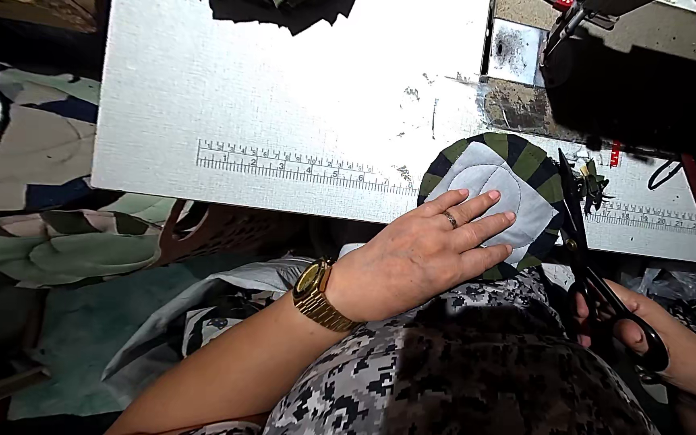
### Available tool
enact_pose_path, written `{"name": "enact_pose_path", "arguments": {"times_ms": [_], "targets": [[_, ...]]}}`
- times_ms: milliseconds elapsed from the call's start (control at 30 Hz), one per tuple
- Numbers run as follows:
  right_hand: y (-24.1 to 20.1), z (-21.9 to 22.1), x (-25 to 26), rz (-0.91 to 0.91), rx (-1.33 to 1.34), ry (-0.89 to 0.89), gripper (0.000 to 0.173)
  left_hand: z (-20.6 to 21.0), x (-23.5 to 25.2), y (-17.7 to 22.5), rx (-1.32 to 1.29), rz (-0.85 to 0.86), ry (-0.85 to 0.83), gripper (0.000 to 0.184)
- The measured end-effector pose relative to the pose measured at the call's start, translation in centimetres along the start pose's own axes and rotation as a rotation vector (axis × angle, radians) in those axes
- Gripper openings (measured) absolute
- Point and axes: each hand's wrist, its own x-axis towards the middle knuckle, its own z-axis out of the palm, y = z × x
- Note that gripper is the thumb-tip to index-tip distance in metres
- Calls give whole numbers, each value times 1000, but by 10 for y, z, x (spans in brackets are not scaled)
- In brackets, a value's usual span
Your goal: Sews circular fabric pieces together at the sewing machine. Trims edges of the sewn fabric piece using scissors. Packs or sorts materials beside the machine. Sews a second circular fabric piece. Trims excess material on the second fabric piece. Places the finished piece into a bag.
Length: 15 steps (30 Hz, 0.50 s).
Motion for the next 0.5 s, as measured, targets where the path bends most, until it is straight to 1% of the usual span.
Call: {"name": "enact_pose_path", "arguments": {"times_ms": [100,200,267,367,500], "targets": [[0,4,-3,-30,-19,65,45,1,1,-1,4,5,7,31],[0,5,-5,-51,-27,89,40,1,1,0,49,-3,1,32],[0,7,-6,-48,-22,116,36,2,1,0,70,-16,27,32],[0,8,-7,-48,-22,134,35,0,1,-1,94,-33,69,32],[0,9,-8,-43,-25,149,34,-4,1,-2,117,-52,72,32]]}}
